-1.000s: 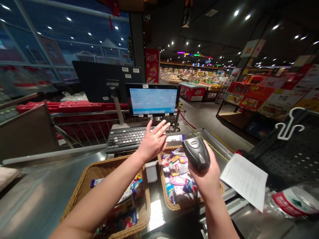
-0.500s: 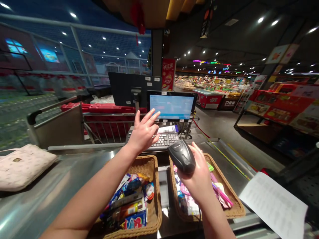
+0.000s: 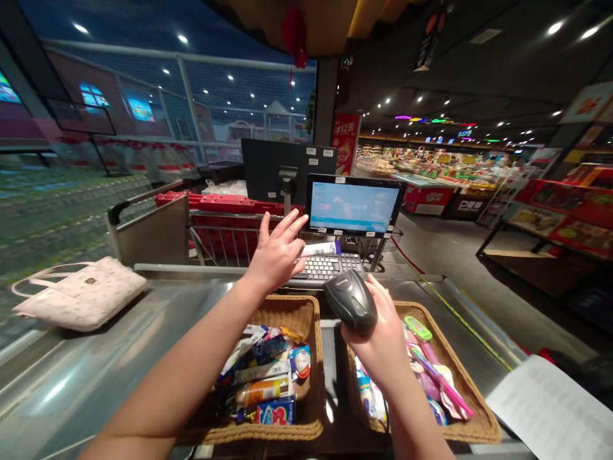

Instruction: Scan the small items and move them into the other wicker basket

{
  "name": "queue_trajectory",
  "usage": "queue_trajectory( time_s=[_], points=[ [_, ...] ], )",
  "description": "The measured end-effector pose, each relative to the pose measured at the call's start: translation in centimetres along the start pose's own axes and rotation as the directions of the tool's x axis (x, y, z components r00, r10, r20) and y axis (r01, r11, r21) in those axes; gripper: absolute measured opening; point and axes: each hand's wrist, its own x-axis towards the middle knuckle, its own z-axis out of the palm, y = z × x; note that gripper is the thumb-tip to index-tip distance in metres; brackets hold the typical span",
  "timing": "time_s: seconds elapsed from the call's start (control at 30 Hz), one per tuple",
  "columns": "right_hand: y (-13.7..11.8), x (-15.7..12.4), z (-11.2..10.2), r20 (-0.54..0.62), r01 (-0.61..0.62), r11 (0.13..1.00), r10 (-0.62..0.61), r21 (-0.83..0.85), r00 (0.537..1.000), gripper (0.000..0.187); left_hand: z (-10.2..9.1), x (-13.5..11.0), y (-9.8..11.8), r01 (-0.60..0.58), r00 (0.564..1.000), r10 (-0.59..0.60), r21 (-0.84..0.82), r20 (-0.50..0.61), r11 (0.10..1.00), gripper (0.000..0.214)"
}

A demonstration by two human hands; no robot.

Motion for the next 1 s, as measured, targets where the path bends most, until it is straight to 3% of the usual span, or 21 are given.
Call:
queue_trajectory(
  time_s=[0.27,0.63,0.8,1.0],
  points=[
    [0.0,0.1,1.4,0.038,-0.005,1.0,0.004,0.028,0.999,0.053,0.5,-2.6,-0.2,0.061,0.995,-0.057,-0.044,0.083,0.997,0.008],
    [0.7,-0.2,4.5,0.105,-0.039,0.996,0.031,0.078,0.994,0.049,2.4,-8.6,0.0,0.166,0.958,-0.145,-0.066,0.248,0.984,0.006],
    [1.0,-0.6,5.6,0.141,-0.071,0.993,0.056,0.098,0.988,0.055,3.4,-12.8,0.0,0.238,0.908,-0.202,-0.055,0.368,0.97,0.004],
    [1.0,-1.0,6.7,0.165,-0.1,0.985,0.076,0.142,0.983,0.053,4.5,-17.8,0.2,0.321,0.809,-0.275,0.001,0.519,0.947,0.005]
  ],
)
